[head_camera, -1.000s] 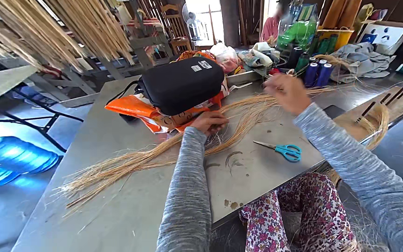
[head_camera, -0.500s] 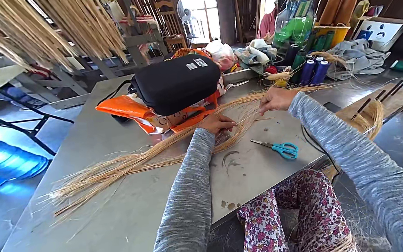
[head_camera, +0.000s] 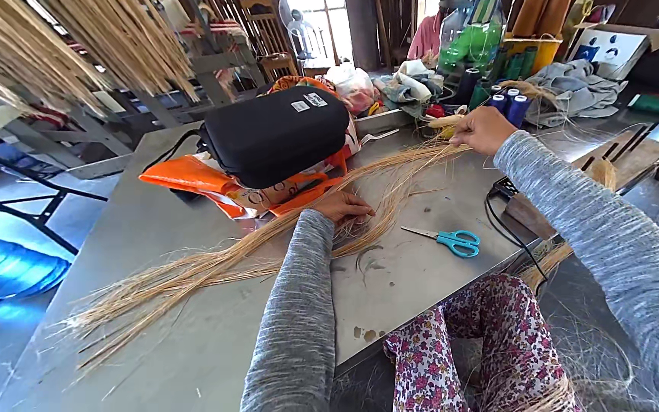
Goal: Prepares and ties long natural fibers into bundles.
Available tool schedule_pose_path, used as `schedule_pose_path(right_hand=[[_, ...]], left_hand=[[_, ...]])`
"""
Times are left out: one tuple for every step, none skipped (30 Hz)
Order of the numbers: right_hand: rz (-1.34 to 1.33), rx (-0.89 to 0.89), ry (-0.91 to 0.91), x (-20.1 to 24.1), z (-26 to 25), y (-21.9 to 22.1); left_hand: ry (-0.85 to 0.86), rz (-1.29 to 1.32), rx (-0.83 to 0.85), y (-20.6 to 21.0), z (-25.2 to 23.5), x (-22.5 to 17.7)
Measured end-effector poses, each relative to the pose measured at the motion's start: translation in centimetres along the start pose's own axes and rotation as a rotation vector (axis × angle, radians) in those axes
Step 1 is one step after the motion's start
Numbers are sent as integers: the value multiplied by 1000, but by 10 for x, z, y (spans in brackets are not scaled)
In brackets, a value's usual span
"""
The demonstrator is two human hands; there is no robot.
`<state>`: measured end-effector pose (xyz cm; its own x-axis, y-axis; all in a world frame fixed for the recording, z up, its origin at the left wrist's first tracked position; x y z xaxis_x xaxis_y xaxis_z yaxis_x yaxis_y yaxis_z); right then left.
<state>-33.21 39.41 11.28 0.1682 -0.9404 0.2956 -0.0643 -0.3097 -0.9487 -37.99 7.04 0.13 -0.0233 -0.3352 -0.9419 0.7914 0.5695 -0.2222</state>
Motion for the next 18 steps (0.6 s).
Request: schedule_pose_path(right_hand=[[34,-23,17,-3,0,0],[72,-35,50,-6,0,-3],[111,-43,91,-10,1,-6],[144,-44,140,-16,2,-11],[170,-55,176,-23,4,-18],[199,-74,210,-33,7,-25],[227,-94,246,-45,10,-34],[250,-116,289,-57,15,-44],[265,-144,330,-69,21,-53],[273,-182,362,-81,28,-64],[276,-210,401,-91,38,-76],[283,-237,448,-101,48,-87],[282,-259,502,-110,60,-99],[287,-274,568,-119,72,-111],[292,-304,628,-131,84,-124],[291,-343,680,-147,97,-136],[286,-405,720,-167,111,-147],[284,-486,750,-188,125,-156]], left_hand=[[2,-11,7,-3,0,1],[2,-16,13,-6,1,3],[6,-12,14,-9,1,4],[10,-2,4,-11,2,5],[14,10,-11,-13,4,6],[16,24,-28,-14,6,6],[21,37,-40,-15,7,6],[25,46,-46,-17,8,8],[25,54,-45,-19,8,11],[25,65,-36,-22,8,13],[32,71,-30,-24,8,14],[43,75,-28,-26,8,16],[51,69,-29,-28,7,18],[53,65,-37,-30,7,21],[54,54,-52,-33,7,23],[54,38,-75,-35,7,25],[53,27,-106,-37,7,25],[51,18,-144,-40,7,26]])
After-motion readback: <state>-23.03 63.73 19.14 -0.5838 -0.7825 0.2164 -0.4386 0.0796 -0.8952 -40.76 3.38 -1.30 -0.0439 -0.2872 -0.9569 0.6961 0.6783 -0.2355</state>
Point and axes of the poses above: each hand's wrist, its own z-axis away from the middle knuckle, its own y-axis out of the palm, x = y × z, the point moved 3 cm from there along -z, towards the middle knuckle, and after that the axes turned 9 degrees about x, right-handed, at the moved point
